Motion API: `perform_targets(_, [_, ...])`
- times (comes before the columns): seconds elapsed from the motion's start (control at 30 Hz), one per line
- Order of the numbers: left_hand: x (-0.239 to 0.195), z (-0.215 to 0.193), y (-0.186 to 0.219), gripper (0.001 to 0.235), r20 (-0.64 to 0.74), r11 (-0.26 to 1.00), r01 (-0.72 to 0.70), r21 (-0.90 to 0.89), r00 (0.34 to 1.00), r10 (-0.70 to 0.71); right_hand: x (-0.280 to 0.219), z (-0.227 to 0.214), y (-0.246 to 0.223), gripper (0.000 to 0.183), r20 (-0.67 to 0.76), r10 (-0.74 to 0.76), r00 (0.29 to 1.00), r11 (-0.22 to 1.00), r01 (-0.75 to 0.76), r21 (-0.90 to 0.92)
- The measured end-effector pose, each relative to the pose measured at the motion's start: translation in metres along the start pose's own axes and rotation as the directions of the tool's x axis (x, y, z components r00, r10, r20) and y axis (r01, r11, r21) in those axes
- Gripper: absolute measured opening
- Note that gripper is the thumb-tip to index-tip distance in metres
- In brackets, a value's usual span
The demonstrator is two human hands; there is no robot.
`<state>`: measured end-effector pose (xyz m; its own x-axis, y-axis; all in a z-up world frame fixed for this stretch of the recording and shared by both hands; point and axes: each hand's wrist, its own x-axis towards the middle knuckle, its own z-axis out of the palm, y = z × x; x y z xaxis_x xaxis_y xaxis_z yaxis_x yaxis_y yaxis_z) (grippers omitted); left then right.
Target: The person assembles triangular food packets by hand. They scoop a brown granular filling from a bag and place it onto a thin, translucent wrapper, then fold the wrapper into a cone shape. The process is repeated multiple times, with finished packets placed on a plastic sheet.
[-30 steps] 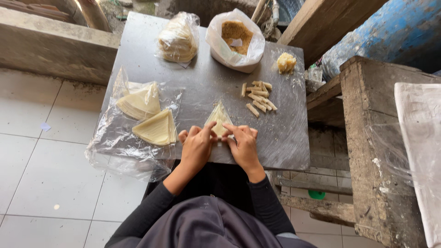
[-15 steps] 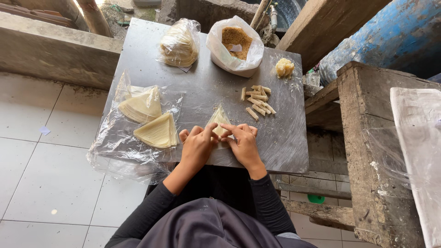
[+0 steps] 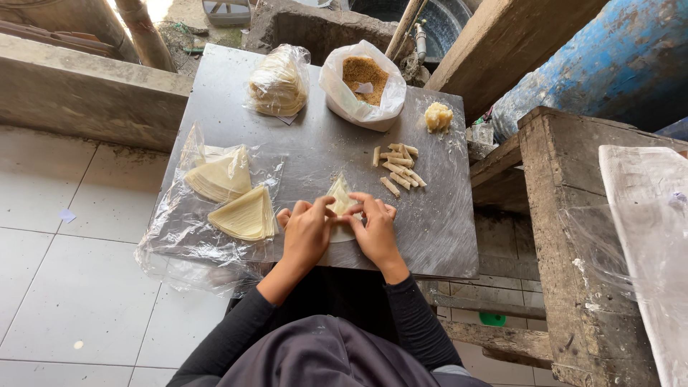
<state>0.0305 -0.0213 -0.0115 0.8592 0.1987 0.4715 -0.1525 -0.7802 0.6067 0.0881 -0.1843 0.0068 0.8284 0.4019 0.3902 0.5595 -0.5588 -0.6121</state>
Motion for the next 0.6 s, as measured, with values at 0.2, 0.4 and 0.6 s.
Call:
perform_targets(0.2, [0.021,0.033,-0.01,0.067,-0.089,0.983,0.127,0.129,0.989,-0.116,0.026,0.034,0.004,0.056,-0.086,0.112,0.99,0.967,-0.129,-0.219])
perform_targets(0.4, [0.061,0.049,-0.027,0.074,-0.114,0.957,0.135,0.257,0.988,-0.109,0.064,0.046,0.017,0.063,-0.156,0.01,0.988,0.964,-0.051,-0.261])
perform_targets(0.6, [0.033,-0.004,-0.013,0.095,-0.069,0.995,0.095,-0.014,0.993,-0.095,0.057,-0.002,0.012,0.061,0.099,-0.004,0.995,0.998,-0.002,0.056])
